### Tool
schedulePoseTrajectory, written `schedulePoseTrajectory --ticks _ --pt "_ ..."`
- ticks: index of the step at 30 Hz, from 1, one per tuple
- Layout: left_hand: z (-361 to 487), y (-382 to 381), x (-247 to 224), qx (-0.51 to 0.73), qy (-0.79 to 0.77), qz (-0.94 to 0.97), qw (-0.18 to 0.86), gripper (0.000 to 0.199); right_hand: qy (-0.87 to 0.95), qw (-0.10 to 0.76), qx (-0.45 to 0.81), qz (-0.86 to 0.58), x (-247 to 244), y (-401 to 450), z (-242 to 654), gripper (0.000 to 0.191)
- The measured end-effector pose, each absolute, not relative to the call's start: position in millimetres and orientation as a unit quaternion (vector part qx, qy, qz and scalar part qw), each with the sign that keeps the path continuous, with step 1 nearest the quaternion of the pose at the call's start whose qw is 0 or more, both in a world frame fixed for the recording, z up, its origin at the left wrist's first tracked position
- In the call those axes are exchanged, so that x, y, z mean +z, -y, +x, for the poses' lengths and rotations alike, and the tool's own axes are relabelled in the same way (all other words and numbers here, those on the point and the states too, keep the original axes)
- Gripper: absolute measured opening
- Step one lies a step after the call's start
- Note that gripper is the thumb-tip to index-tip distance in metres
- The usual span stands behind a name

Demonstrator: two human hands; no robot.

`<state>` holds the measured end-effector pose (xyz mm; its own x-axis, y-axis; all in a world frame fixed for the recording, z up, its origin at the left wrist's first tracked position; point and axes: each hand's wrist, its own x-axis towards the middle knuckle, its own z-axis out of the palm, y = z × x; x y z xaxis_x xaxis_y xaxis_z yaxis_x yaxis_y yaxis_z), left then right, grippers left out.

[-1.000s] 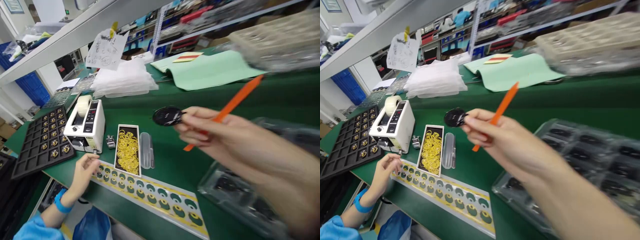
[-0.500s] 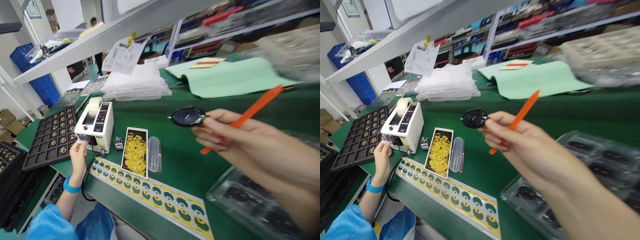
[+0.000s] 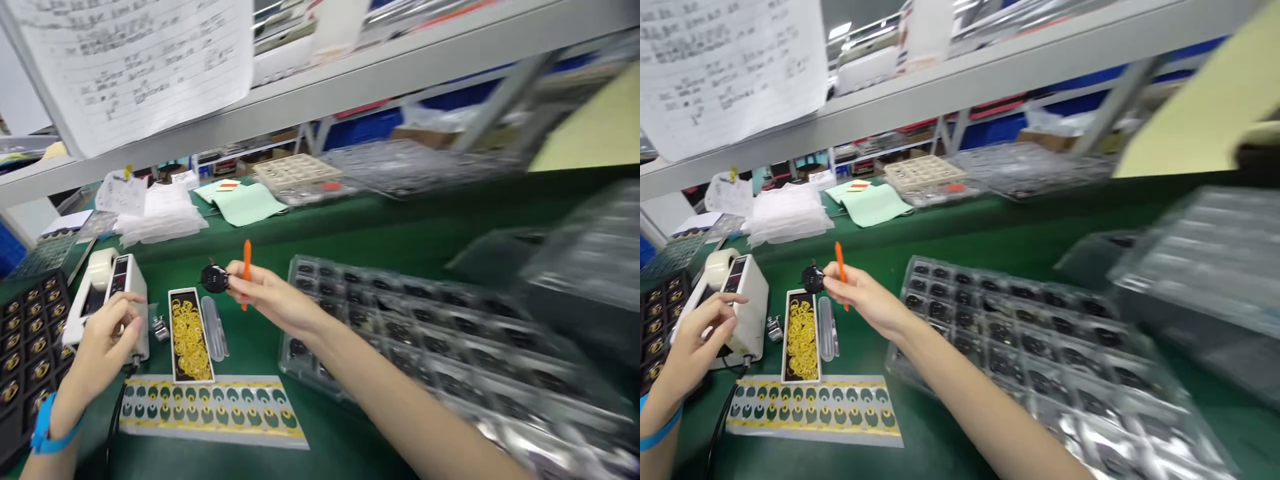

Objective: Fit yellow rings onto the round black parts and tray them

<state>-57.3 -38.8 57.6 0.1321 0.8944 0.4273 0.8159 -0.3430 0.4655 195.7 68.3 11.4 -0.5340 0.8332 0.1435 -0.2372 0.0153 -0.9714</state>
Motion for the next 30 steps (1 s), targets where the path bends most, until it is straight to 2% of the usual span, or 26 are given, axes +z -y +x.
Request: schedulePoseTrajectory --ticks 4,6,11,14,16,18,22,25,30 --pt "-56.8 40.4 54.8 0.306 -0.554 0.771 -0.066 0.021 0.58 0.416 0.65 -0.261 11.1 -73.1 198.1 0.052" --pt "-67.1 50.3 43.3 0.276 -0.568 0.77 -0.095 0.023 0.57 0.417 0.653 -0.273 10.1 -73.8 200.0 0.052" --pt "-91.5 73.4 14.4 0.181 -0.628 0.751 -0.093 0.024 0.555 0.412 0.658 -0.299 8.0 -75.3 205.3 0.052" --pt "-95.5 74.0 19.3 0.126 -0.623 0.768 -0.08 0.025 0.559 0.404 0.657 -0.305 7.9 -74.4 205.1 0.051" --pt "-92.8 69.0 32.0 0.143 -0.604 0.781 -0.059 0.023 0.557 0.399 0.663 -0.302 7.3 -73.1 202.9 0.051" --pt "-83.2 60.1 46.7 0.216 -0.58 0.785 -0.02 0.022 0.555 0.394 0.673 -0.289 5.8 -72.2 200.0 0.052" --pt "-43.2 31.6 62.3 0.361 -0.486 0.779 0.162 0.024 0.561 0.376 0.694 -0.248 2.4 -71.4 195.3 0.05" --pt "-13.6 8.8 55.5 0.392 -0.447 0.759 0.265 0.028 0.571 0.357 0.708 -0.214 2.2 -69.8 194.1 0.048" --pt "-1.5 -5.2 38.0 0.383 -0.456 0.748 0.293 0.025 0.616 0.324 0.702 -0.152 6.3 -64.8 195.5 0.04"
